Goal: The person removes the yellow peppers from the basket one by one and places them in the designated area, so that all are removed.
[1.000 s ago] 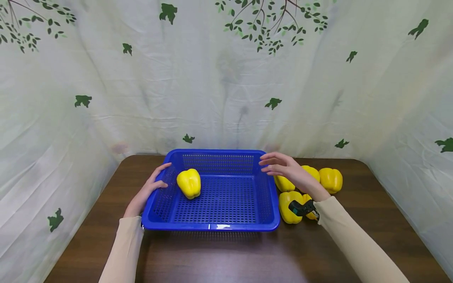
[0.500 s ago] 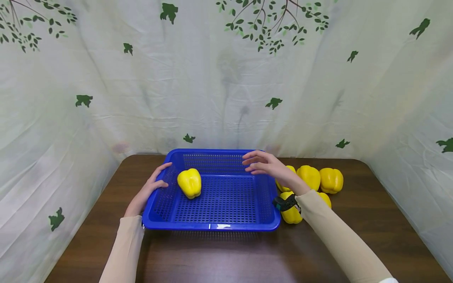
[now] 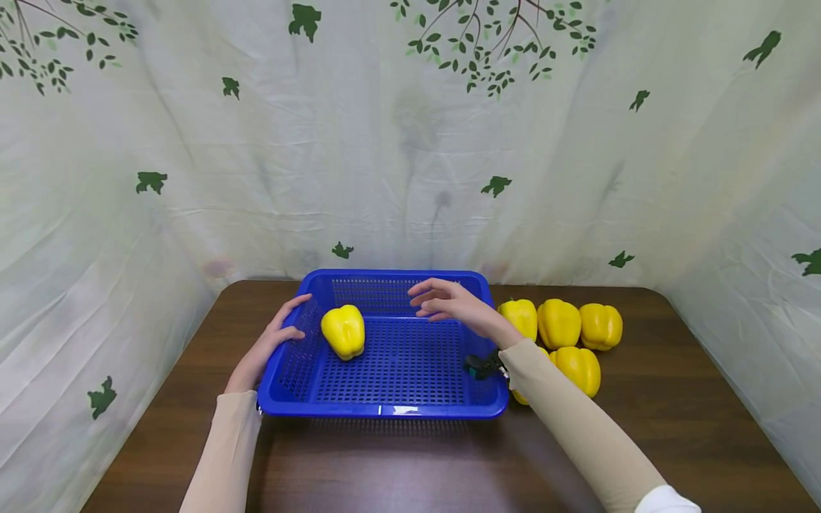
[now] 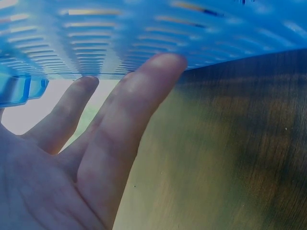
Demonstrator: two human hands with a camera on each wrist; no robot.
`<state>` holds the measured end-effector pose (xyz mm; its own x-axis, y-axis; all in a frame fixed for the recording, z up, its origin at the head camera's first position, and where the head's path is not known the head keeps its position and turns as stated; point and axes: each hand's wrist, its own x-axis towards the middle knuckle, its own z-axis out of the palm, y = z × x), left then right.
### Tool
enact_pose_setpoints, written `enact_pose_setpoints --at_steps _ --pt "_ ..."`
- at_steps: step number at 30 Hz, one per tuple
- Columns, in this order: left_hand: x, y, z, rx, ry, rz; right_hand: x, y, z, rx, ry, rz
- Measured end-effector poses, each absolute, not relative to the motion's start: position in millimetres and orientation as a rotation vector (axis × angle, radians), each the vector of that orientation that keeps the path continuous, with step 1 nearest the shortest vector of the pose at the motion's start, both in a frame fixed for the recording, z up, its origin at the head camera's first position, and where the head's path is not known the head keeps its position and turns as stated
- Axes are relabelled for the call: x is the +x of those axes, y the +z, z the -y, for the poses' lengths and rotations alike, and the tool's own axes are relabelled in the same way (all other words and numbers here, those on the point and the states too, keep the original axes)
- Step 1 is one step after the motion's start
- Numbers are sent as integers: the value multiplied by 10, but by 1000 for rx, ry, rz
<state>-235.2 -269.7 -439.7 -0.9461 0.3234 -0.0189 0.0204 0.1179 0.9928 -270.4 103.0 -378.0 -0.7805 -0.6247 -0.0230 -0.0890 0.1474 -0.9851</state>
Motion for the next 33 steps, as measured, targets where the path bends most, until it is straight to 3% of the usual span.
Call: enact_pose_setpoints --at_steps 33 --pt "-2410 -4420 2676 452 1952 -2256 -2737 -4045 -269 -642 -1538 -1963"
